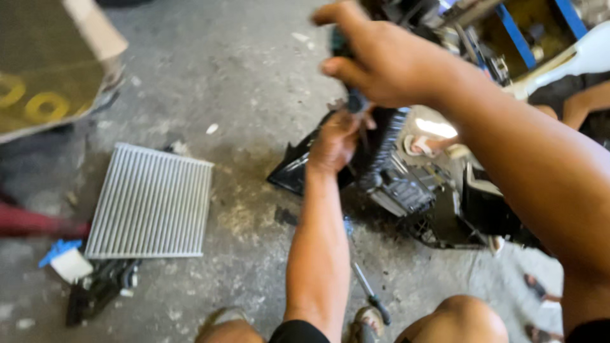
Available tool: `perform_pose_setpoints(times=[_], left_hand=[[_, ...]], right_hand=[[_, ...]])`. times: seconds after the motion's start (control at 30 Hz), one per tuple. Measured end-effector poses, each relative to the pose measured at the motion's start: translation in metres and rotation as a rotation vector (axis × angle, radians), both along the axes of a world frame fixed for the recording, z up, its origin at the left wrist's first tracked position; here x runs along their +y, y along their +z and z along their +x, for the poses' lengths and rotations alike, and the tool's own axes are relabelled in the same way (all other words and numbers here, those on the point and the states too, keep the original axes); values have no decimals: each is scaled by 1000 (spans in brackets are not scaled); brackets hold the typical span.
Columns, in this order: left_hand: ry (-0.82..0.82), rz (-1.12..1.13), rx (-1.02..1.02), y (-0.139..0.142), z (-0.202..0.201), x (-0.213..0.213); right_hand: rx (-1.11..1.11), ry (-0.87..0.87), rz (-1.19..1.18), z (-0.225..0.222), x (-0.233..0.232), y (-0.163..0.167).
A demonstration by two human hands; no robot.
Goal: The person disassembles a car air conditioning unit on the floor. They use a screwdriver to remove screws, separate the housing, and extract the evaporator core, placing components aside.
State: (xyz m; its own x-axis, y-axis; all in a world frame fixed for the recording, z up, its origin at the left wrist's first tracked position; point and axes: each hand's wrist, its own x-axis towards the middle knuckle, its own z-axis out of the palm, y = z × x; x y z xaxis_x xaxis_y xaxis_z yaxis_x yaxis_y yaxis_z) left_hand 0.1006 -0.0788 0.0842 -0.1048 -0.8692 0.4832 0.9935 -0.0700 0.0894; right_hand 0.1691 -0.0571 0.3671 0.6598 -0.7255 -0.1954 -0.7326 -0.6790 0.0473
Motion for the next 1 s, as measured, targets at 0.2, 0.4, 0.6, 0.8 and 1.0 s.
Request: perform_pose_setpoints(times=[0.2, 0.4, 0.6, 0.8, 1.0], left_hand=[[33, 150, -136, -21, 0, 11], [133, 90, -23, -6, 5, 24], [89, 79, 65, 4, 8, 30], [64, 12, 40, 6, 7, 31], [90, 44, 39, -2, 6, 30]], right_hand=[[-196, 168, -3, -21, 7, -13], [-87, 183, -12, -27, 20, -18], [-130, 325, -45, -32, 21, -15], [-243, 379, -95, -21, 16, -17], [-119, 347, -13, -19, 20, -18]])
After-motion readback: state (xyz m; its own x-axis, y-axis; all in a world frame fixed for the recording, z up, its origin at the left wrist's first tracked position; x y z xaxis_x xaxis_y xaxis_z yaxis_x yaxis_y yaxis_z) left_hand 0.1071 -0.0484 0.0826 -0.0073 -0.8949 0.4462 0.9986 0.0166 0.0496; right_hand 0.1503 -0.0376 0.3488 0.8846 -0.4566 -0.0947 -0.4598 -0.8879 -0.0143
